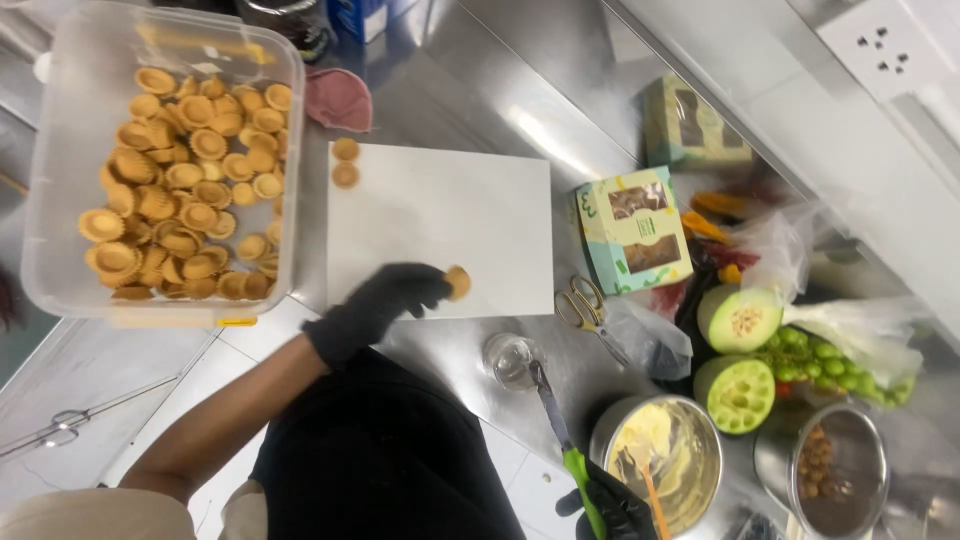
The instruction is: Arranging small baked pastry tart shells in rows on a clean board at a commercial kitchen workstation.
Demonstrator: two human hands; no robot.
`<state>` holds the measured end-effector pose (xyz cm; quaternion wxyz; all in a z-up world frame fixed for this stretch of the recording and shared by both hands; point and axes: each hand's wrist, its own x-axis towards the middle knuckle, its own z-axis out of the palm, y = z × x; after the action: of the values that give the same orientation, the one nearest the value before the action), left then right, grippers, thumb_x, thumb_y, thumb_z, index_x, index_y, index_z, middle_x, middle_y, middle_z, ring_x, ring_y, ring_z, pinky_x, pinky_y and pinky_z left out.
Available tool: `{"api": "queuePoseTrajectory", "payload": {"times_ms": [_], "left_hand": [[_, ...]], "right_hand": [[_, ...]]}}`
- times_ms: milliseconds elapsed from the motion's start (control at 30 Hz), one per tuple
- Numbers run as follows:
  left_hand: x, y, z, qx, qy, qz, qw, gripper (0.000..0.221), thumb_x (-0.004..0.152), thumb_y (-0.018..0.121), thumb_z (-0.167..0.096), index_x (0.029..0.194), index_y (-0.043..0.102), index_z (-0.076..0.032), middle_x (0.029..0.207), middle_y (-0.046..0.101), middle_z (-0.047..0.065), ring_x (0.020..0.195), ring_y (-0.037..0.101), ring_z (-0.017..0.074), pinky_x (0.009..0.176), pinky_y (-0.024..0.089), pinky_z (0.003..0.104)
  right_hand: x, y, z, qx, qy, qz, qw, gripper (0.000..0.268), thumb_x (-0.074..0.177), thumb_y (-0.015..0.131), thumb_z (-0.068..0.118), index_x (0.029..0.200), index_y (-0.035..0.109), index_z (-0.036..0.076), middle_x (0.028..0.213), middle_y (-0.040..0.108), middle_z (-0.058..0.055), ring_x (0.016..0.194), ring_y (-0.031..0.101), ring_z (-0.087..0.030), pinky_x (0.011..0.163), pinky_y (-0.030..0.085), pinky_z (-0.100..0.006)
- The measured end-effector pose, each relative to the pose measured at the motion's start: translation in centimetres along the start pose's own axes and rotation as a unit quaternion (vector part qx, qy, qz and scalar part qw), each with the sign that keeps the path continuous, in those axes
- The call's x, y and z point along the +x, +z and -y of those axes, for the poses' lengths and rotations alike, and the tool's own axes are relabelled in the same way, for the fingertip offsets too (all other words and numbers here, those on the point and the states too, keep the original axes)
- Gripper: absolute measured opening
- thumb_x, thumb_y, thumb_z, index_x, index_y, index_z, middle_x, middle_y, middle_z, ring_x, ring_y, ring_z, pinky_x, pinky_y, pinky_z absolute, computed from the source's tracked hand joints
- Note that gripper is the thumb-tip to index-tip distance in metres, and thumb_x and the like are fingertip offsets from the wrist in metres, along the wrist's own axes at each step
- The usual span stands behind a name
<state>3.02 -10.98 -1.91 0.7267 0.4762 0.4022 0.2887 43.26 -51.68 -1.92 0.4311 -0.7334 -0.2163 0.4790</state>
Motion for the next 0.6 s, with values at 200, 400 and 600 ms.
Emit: {"api": "queuePoseTrajectory", "payload": {"times_ms": [200,400,600], "left_hand": [[1.5,10.9,8.1,-0.087,-0.160,0.144,0.973,0.034,0.091,0.070,-0.027,0.115,0.074,-0.004,0.098,0.074,0.003,0.085,0.065,0.0124,0.070,0.054,0.028],[1.4,13.9,10.7,-0.113,-0.219,0.149,0.958,0.034,0.088,0.075,-0.025,0.113,0.073,-0.001,0.097,0.073,0.006,0.083,0.065,0.0146,0.069,0.051,0.030],[0.8,14.0,11.6,-0.112,-0.211,0.160,0.958,0.031,0.091,0.071,-0.021,0.115,0.071,-0.002,0.103,0.072,0.007,0.092,0.065,0.0160,0.079,0.055,0.033]], "right_hand": [[-2.9,8.9,9.6,0.022,0.110,0.026,0.993,0.046,0.093,0.061,0.020,0.136,0.066,0.004,0.079,0.077,-0.024,0.037,0.052,-0.014,0.036,0.039,-0.027],[-3.2,10.9,0.8,0.175,-0.109,0.070,0.976,0.050,0.086,0.066,0.005,0.136,0.059,0.003,0.105,0.077,-0.020,0.062,0.066,-0.013,0.058,0.053,-0.025],[-3.7,12.5,0.7,-0.183,0.017,-0.051,0.982,0.031,0.089,0.072,0.005,0.120,0.071,0.005,0.093,0.082,-0.010,0.083,0.077,-0.012,0.077,0.060,-0.026]]}}
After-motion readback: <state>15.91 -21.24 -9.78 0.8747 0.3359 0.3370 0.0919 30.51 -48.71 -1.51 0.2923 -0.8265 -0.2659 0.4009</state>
